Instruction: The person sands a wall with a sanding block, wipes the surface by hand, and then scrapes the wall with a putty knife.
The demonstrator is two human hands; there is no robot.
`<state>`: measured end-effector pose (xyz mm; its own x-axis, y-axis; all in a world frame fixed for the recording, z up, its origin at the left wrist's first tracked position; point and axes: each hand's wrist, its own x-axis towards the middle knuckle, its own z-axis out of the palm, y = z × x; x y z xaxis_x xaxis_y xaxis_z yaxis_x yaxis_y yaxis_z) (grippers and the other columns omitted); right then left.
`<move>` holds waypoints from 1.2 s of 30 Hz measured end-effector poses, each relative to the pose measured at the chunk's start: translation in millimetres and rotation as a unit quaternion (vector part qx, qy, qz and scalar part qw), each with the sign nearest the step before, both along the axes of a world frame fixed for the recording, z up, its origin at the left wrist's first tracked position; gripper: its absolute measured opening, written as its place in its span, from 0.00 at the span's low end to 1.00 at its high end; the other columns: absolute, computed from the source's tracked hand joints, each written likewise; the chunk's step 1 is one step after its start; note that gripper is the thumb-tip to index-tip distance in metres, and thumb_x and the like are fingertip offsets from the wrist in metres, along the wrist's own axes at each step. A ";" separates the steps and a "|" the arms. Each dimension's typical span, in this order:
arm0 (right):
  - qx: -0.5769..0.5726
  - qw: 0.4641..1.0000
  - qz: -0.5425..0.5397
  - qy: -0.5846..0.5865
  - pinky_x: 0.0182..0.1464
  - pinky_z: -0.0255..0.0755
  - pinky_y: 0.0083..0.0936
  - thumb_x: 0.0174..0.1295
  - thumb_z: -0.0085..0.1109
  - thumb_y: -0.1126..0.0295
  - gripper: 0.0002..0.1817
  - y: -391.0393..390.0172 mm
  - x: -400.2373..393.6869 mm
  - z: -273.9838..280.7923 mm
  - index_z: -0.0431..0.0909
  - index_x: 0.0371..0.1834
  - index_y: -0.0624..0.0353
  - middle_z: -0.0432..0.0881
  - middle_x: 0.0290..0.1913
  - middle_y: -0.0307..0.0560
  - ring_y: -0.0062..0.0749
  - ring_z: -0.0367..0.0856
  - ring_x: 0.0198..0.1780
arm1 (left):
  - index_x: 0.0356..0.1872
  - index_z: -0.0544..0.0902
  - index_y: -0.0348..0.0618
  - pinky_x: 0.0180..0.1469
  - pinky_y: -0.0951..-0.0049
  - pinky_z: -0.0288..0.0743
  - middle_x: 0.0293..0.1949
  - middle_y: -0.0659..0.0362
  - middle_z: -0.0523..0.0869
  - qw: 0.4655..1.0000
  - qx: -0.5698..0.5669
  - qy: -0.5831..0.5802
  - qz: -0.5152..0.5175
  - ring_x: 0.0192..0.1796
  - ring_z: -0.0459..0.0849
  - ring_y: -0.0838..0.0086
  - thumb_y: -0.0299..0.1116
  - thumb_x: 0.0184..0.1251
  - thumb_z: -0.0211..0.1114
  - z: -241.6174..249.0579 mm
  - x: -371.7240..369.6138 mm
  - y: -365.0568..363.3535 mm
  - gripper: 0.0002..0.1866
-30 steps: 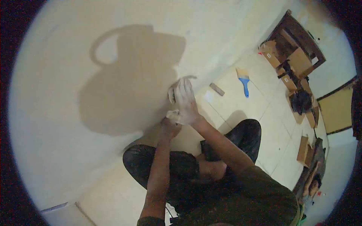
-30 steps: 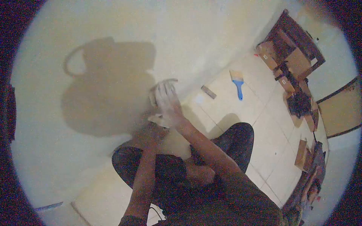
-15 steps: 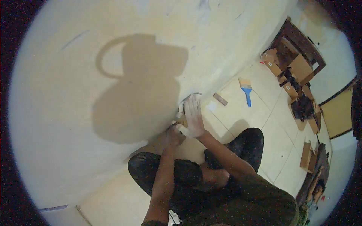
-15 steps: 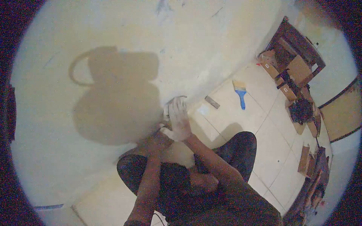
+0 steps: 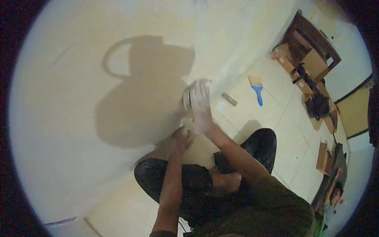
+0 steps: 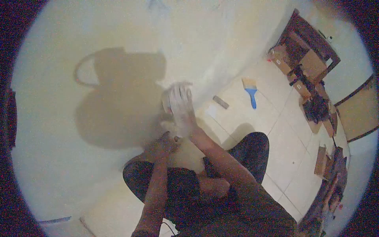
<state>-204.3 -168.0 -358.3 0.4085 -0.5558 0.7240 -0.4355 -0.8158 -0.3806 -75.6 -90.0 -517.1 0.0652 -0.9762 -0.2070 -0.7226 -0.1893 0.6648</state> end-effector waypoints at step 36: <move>0.117 0.993 0.007 0.031 0.83 0.28 0.66 0.63 0.60 0.40 0.59 41.3 8.9 -23.2 0.45 0.82 0.77 0.41 0.82 0.84 0.80 0.33 0.84 | 0.61 0.82 0.40 0.66 0.52 0.77 0.54 0.43 0.87 1.000 0.001 -0.010 -0.004 0.59 0.85 0.49 0.46 0.64 0.70 -8.3 -1.8 -1.5 0.28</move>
<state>-195.4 -126.7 -381.5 0.4577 -0.6997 0.5486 -0.4525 -0.7144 -0.5337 -77.5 -91.5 -525.3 0.0625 -0.9760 -0.2085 -0.7377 -0.1859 0.6491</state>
